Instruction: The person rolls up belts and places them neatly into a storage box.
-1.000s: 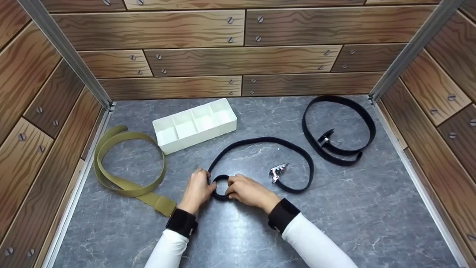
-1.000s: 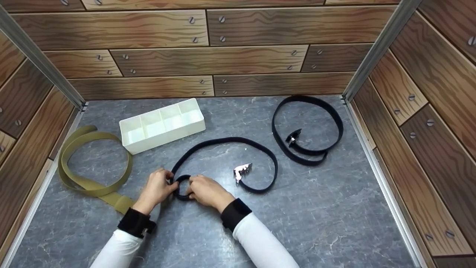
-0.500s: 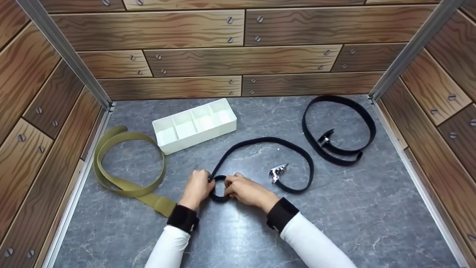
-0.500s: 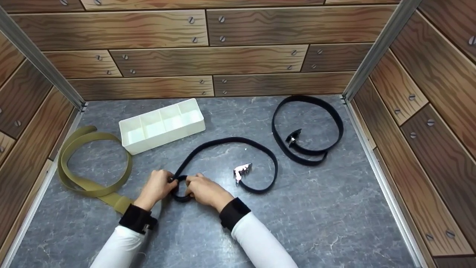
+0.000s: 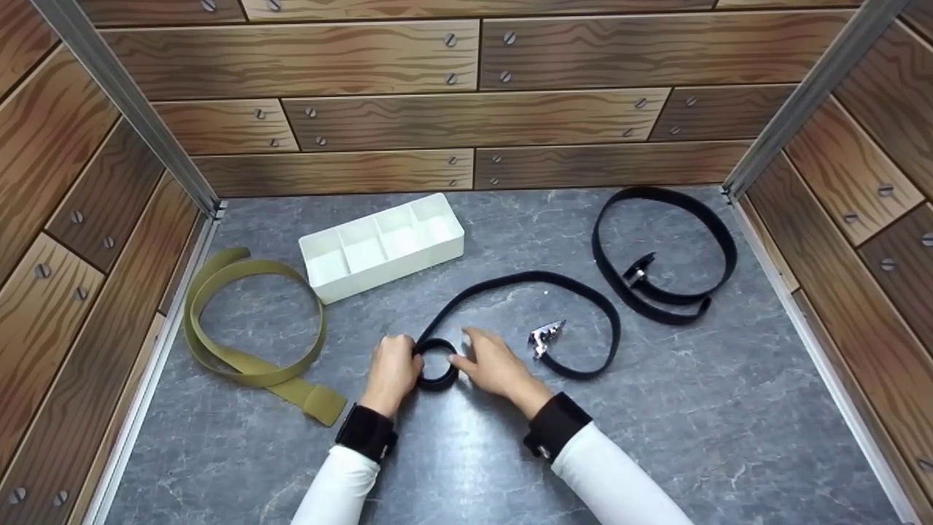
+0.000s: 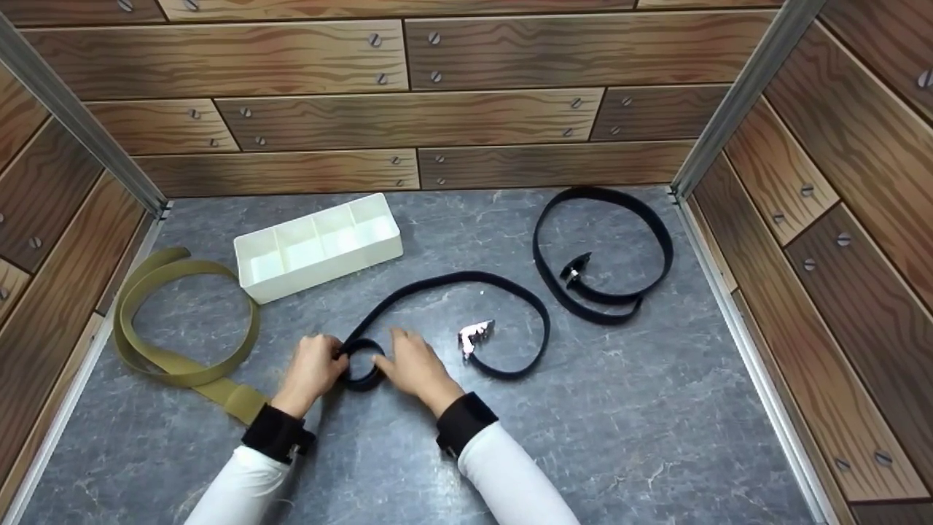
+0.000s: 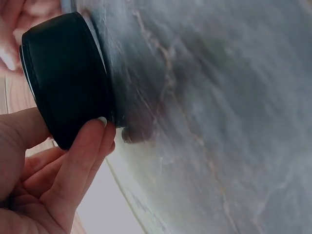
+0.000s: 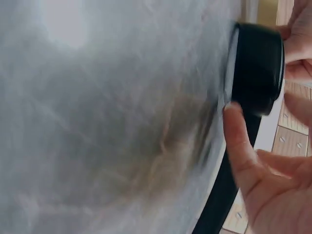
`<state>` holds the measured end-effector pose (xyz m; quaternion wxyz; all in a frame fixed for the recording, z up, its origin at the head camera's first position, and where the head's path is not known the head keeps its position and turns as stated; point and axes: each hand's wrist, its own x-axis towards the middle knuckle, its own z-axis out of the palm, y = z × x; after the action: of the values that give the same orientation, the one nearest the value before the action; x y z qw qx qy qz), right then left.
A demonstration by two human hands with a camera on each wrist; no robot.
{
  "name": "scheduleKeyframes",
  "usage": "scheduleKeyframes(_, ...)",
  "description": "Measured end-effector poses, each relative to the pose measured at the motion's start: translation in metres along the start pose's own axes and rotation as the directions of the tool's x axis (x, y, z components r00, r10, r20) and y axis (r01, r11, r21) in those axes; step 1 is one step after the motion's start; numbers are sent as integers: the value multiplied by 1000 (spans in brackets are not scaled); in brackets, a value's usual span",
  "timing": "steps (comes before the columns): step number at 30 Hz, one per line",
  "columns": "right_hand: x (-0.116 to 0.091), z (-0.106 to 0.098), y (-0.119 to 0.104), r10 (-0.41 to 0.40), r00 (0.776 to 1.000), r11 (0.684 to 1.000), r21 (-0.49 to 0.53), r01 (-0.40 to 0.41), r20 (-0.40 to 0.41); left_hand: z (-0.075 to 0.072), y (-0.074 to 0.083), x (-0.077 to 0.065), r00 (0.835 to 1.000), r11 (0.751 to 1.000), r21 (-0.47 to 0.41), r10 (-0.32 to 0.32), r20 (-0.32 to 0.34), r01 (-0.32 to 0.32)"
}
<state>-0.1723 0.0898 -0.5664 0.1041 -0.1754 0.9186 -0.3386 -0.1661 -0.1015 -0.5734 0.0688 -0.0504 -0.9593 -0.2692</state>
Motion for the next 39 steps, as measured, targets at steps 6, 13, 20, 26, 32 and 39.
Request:
scheduleKeyframes(6, 1, 16, -10, 132, 987, 984, 105, -141, 89, 1, 2, -1, 1000, 1000, 12, -24, -7, 24)
scheduleKeyframes(13, 8, 28, -21, 125, 991, 982, -136, -129, -40, 1, -3, 0, 999, 999, 28, 31, 37, -32)
scheduleKeyframes(20, 13, 29, -24, 9, 1000, 956, -292, -3, 19, -4, -11, 3, 994, 997, 9, 73, 85, -74)
scheduleKeyframes(26, 16, 26, -23, -74, 995, 936, -340, 91, 61, -6, -10, 5, 990, 996, 69, 41, 138, -51)
scheduleKeyframes(32, 17, 25, -18, -178, 984, 921, -351, 170, 9, -4, -7, 4, 994, 989, 135, 46, 97, -59)
scheduleKeyframes(39, 14, 19, -15, -51, 998, 982, -184, 42, -47, 2, 0, 4, 999, 995, 99, -4, 32, 0)
